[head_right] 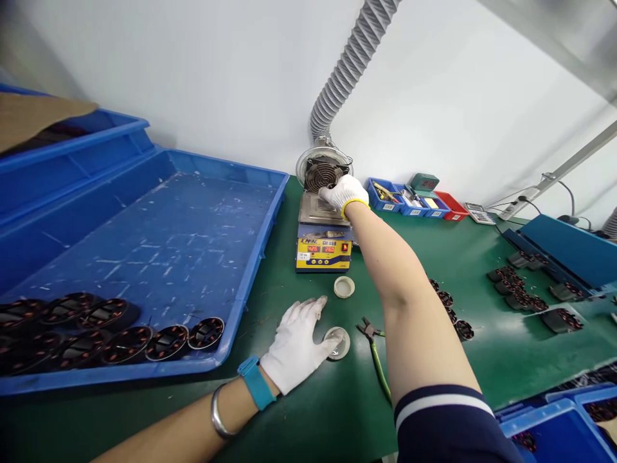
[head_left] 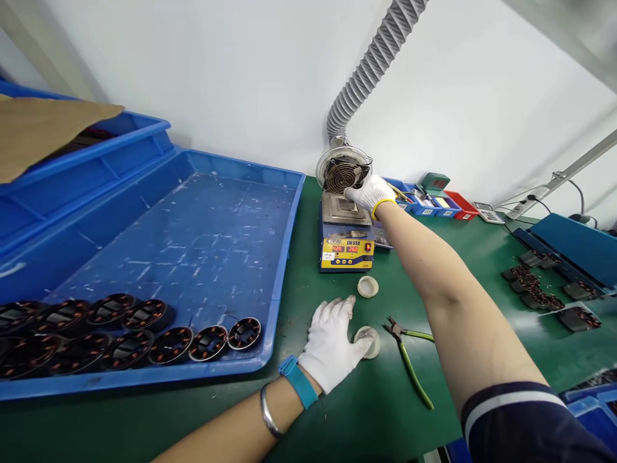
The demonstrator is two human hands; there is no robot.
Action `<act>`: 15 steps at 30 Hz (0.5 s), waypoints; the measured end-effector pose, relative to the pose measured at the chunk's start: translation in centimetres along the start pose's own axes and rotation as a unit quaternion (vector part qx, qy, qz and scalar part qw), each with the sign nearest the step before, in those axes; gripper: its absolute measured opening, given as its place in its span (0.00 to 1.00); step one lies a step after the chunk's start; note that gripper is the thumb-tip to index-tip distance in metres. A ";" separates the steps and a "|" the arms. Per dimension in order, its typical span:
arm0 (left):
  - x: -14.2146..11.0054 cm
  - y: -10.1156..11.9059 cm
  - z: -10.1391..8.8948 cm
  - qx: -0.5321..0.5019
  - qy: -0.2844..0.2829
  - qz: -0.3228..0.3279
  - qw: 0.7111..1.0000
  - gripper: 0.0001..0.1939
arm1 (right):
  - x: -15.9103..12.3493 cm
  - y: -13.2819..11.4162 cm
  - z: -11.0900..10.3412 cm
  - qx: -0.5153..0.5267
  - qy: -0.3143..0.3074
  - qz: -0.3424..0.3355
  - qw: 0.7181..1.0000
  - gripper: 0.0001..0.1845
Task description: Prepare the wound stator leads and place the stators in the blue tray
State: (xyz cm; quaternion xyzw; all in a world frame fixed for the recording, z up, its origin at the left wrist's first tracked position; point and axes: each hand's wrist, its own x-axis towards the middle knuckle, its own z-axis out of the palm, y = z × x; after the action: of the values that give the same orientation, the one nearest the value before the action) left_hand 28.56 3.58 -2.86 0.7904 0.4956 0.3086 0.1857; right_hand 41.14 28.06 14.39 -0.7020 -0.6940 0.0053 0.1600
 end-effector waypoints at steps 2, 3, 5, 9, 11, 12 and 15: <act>0.0 0.2 -0.3 -0.032 0.003 0.001 0.999 0.34 | -0.9 0.4 -1.3 0.030 0.023 -0.005 0.999 0.25; -0.1 0.3 -0.5 -0.055 0.007 0.006 0.998 0.33 | -1.7 0.7 -2.1 0.058 0.030 -0.008 0.998 0.25; -0.2 0.8 -1.1 -0.108 0.034 0.024 0.993 0.30 | -4.0 1.5 -3.2 0.144 0.023 -0.006 0.989 0.26; -0.1 2.8 -3.6 -0.169 0.170 0.058 0.969 0.30 | -12.1 2.6 -2.9 0.326 -0.028 0.039 0.944 0.25; 0.3 3.9 -5.5 -0.156 0.231 0.046 0.959 0.33 | -17.1 2.5 -1.7 0.357 -0.038 0.037 0.932 0.31; 0.6 4.4 -6.5 -0.143 0.241 0.031 0.959 0.31 | -19.4 2.3 -1.0 0.379 -0.044 0.017 0.924 0.34; 1.5 5.3 -9.0 -0.099 0.190 -0.009 0.977 0.20 | -24.5 1.6 0.8 0.386 -0.021 0.002 0.922 0.38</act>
State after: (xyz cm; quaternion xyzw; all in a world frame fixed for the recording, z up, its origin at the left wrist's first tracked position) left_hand 26.50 2.49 7.45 0.6906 0.4958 0.4990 0.1681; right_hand 41.64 4.31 7.96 -0.5871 -0.6396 0.2882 0.4040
